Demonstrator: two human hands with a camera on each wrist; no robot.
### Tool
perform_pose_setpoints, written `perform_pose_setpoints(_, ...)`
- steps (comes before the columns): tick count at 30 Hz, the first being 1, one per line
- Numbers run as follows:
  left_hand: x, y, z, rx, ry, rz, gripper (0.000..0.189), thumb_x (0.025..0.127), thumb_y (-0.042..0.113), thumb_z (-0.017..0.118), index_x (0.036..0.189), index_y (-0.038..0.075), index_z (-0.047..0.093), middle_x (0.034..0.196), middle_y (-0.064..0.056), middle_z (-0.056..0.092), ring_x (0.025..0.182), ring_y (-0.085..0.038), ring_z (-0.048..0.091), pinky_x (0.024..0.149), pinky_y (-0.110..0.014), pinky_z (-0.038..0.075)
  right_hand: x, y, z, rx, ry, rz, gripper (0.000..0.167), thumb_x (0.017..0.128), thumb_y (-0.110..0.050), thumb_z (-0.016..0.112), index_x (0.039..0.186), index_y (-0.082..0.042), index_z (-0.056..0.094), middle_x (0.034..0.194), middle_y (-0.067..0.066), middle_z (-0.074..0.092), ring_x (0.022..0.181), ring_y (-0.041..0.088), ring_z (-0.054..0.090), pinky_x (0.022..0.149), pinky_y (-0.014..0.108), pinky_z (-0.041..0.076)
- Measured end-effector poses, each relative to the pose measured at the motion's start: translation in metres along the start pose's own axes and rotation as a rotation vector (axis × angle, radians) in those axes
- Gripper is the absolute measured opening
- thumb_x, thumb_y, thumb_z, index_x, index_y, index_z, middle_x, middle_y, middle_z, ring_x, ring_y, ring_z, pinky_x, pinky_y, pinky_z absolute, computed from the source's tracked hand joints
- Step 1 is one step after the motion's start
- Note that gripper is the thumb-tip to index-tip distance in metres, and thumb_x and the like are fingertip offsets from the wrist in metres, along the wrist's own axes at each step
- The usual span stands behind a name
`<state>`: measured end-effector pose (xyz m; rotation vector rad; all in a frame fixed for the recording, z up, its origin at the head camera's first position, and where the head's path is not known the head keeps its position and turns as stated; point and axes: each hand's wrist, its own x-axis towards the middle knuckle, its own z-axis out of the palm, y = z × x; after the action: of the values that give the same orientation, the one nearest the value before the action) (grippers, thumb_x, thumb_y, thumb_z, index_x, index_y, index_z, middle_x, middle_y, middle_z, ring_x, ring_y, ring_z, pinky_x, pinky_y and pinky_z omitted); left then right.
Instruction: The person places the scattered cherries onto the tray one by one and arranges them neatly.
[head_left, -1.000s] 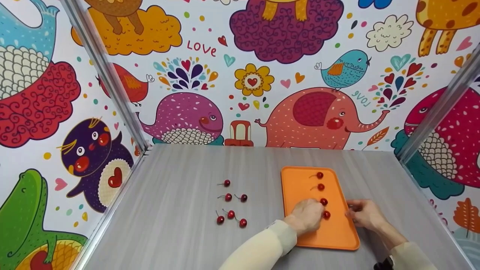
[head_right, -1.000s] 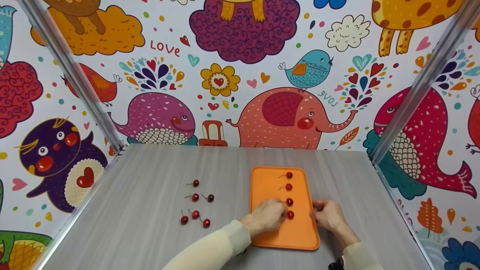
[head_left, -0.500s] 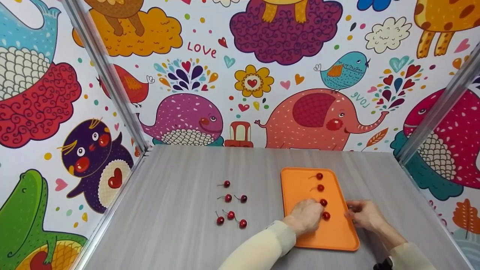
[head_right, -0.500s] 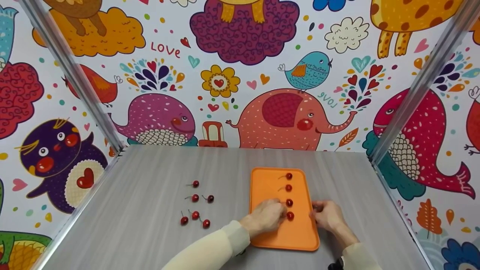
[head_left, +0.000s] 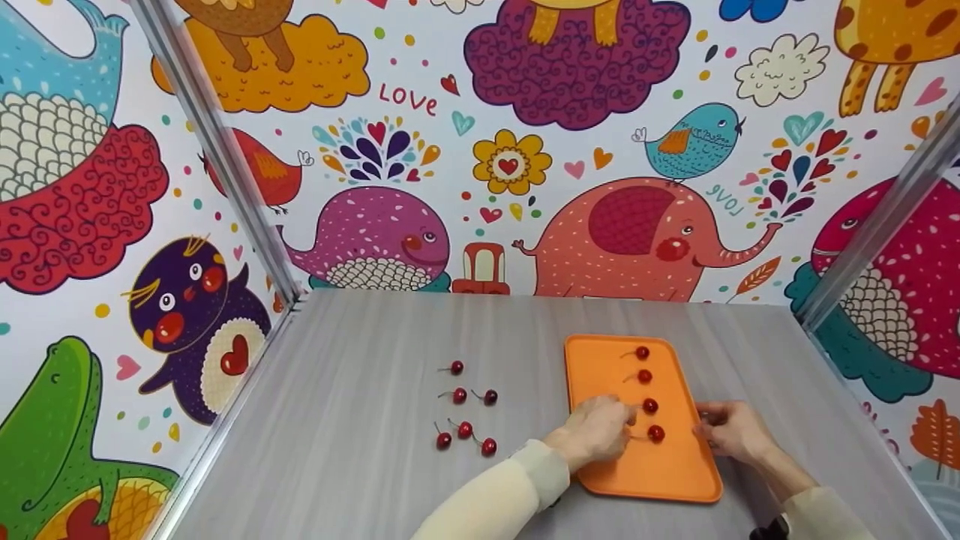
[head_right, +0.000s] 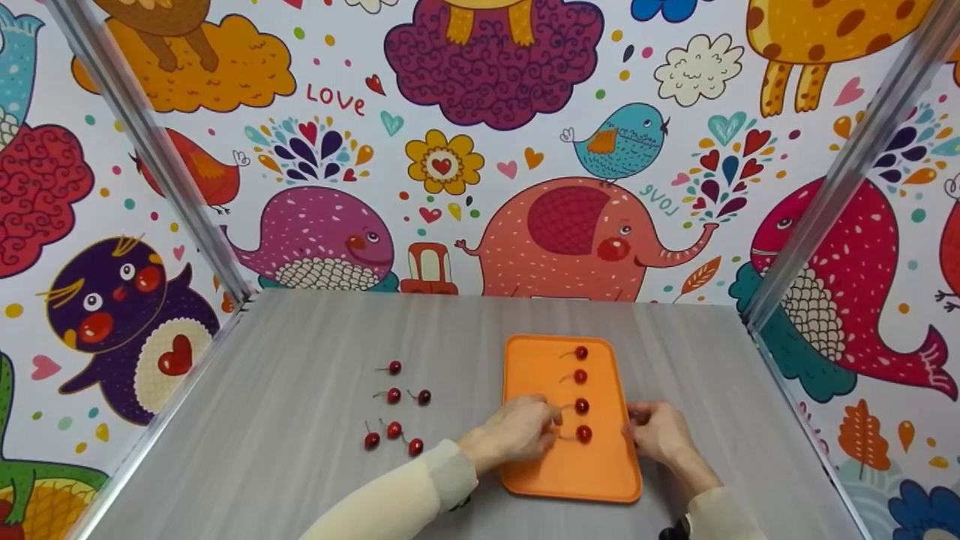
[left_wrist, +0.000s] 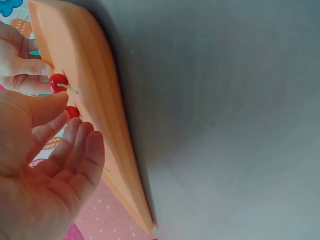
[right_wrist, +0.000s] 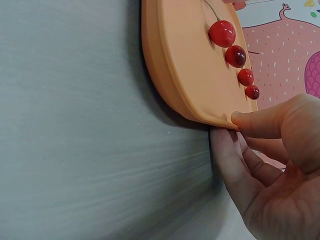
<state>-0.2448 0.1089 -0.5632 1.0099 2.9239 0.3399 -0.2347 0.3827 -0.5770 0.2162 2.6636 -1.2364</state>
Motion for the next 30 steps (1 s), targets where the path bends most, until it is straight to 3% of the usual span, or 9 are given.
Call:
perform_pose_setpoints(7, -0.015, -0.012, -0.010, -0.013, 0.029, 0.057, 0.023, 0.105, 0.027, 0.076, 0.127, 0.030, 0.082, 0.118, 0.011, 0.079, 0.104, -0.006, 0.072, 0.086, -0.019, 0.057, 0.001, 0.000, -0.001, -0.006, -0.011, 0.013, 0.047, 0.104, -0.003, 0.072, 0.147, 0.015, 0.063, 0.106, 0.016, 0.072, 0.090, 0.018, 0.068, 0.078, 0.039, 0.070)
perform_pose_setpoints(13, -0.025, -0.025, -0.016, -0.023, 0.046, 0.059, 0.021, 0.107, 0.028, 0.074, 0.126, 0.027, 0.083, 0.110, 0.009, 0.077, 0.097, -0.006, 0.069, 0.084, -0.019, 0.055, 0.000, 0.000, -0.003, -0.001, 0.000, 0.012, 0.047, 0.104, -0.002, 0.072, 0.146, 0.015, 0.064, 0.107, 0.017, 0.073, 0.090, 0.018, 0.068, 0.076, 0.038, 0.070)
perform_pose_setpoints(19, -0.035, -0.039, -0.021, -0.034, 0.097, 0.086, 0.019, 0.106, 0.026, 0.075, 0.122, 0.023, 0.085, 0.107, 0.006, 0.079, 0.093, -0.007, 0.072, 0.080, -0.018, 0.057, -0.002, 0.003, -0.001, 0.010, 0.007, -0.040, 0.050, 0.102, 0.000, 0.073, 0.146, 0.019, 0.061, 0.106, 0.022, 0.076, 0.090, 0.020, 0.076, 0.074, 0.040, 0.070)
perform_pose_setpoints(30, -0.055, -0.068, -0.029, -0.183, 0.120, 0.075, 0.018, 0.106, 0.019, 0.075, 0.121, 0.015, 0.084, 0.109, 0.000, 0.080, 0.092, -0.009, 0.072, 0.079, -0.020, 0.058, -0.001, 0.002, -0.001, 0.001, -0.007, -0.021, 0.050, 0.102, -0.002, 0.074, 0.146, 0.019, 0.061, 0.107, 0.021, 0.076, 0.092, 0.021, 0.073, 0.077, 0.042, 0.071)
